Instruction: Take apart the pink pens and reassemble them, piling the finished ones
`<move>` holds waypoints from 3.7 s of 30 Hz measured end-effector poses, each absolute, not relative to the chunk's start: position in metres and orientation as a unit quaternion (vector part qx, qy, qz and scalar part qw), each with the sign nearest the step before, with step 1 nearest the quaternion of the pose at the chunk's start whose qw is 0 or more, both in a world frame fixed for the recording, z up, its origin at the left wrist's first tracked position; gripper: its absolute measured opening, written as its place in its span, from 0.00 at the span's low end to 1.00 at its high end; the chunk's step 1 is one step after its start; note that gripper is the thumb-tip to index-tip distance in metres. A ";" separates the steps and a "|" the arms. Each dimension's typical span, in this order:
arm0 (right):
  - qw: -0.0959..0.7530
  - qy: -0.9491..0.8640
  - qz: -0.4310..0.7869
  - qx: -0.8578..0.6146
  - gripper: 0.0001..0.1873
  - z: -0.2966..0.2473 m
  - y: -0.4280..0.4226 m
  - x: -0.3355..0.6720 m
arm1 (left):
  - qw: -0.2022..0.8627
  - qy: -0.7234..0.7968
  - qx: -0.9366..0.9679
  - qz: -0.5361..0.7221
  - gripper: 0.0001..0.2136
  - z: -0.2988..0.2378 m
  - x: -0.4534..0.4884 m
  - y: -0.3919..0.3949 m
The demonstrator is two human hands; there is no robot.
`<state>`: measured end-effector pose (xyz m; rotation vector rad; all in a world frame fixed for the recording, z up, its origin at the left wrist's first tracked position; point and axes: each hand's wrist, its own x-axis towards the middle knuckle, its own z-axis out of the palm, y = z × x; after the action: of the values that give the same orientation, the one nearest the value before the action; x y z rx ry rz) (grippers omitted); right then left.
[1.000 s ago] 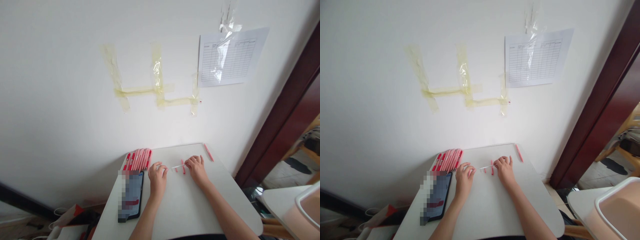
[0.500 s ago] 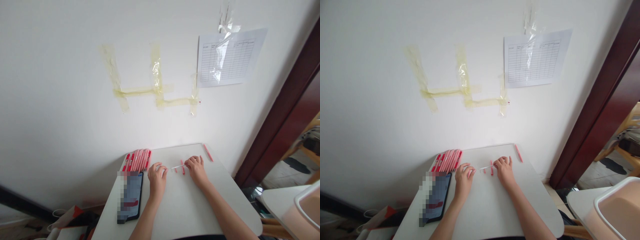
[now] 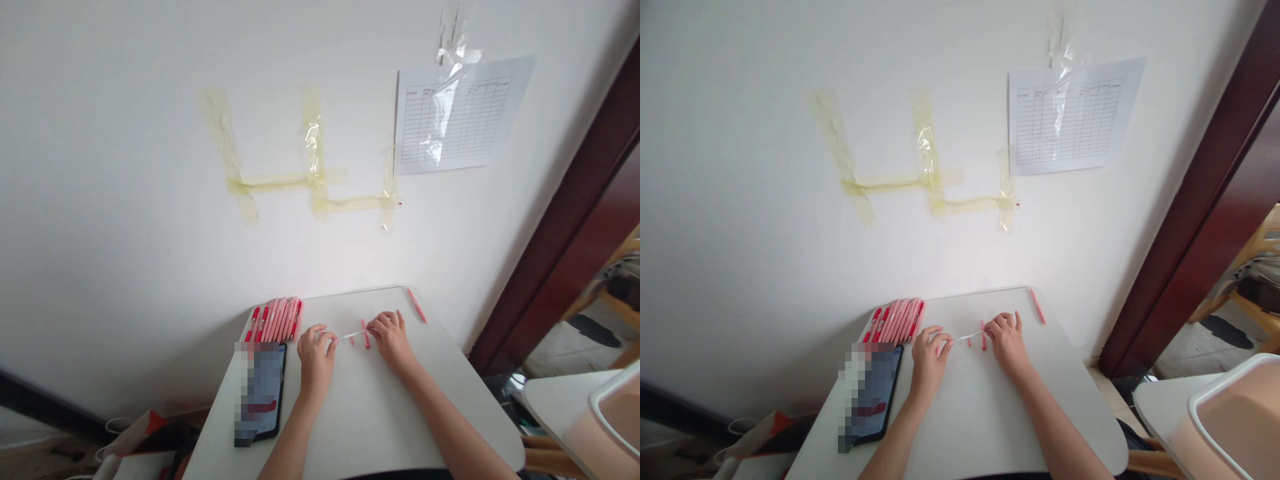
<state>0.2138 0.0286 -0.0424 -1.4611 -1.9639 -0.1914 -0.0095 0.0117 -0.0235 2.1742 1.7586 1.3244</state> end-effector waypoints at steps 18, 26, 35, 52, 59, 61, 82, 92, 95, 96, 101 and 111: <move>0.346 -0.752 -0.049 -0.559 0.08 -0.039 0.026 0.212 | 0.036 0.560 0.716 0.416 0.04 -0.025 -0.009 0.012; 0.345 -0.769 -0.020 -0.538 0.11 -0.037 0.025 0.214 | 0.032 0.563 0.715 0.413 0.04 -0.023 -0.008 0.011; 0.337 -0.772 -0.002 -0.539 0.10 -0.037 0.026 0.215 | 0.019 0.562 0.724 0.400 0.04 -0.024 -0.009 0.011; 0.352 -0.731 -0.024 -0.584 0.10 -0.047 0.033 0.224 | -0.054 0.651 0.662 0.367 0.08 -0.021 -0.018 0.010; 0.354 -0.722 -0.045 -0.593 0.09 -0.047 0.035 0.229 | -0.110 0.708 0.620 0.321 0.10 -0.014 -0.021 0.006; 0.354 -0.723 -0.047 -0.592 0.09 -0.048 0.035 0.229 | -0.109 0.706 0.620 0.324 0.10 -0.015 -0.019 0.006; 0.367 -0.733 -0.014 -0.572 0.11 -0.039 0.028 0.224 | -0.058 0.659 0.658 0.361 0.06 -0.016 -0.017 0.005; 0.364 -0.743 -0.010 -0.562 0.09 -0.043 0.032 0.224 | -0.037 0.649 0.667 0.363 0.06 -0.016 -0.016 0.005; 0.368 -0.743 -0.011 -0.558 0.09 -0.042 0.031 0.223 | -0.035 0.648 0.669 0.362 0.06 -0.016 -0.016 0.005; 0.369 -0.744 -0.012 -0.557 0.09 -0.042 0.031 0.223 | -0.036 0.648 0.669 0.362 0.05 -0.016 -0.016 0.005; 0.368 -0.748 -0.019 -0.552 0.10 -0.040 0.030 0.223 | -0.038 0.648 0.668 0.364 0.05 -0.018 -0.015 0.005; 0.382 -0.756 -0.031 -0.530 0.09 -0.040 0.030 0.220 | -0.026 0.635 0.683 0.359 0.06 -0.022 -0.015 0.008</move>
<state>0.2201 0.0299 -0.0400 -1.3522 -1.9291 -0.0802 -0.0153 0.0075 -0.0222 2.1839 2.0295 1.1472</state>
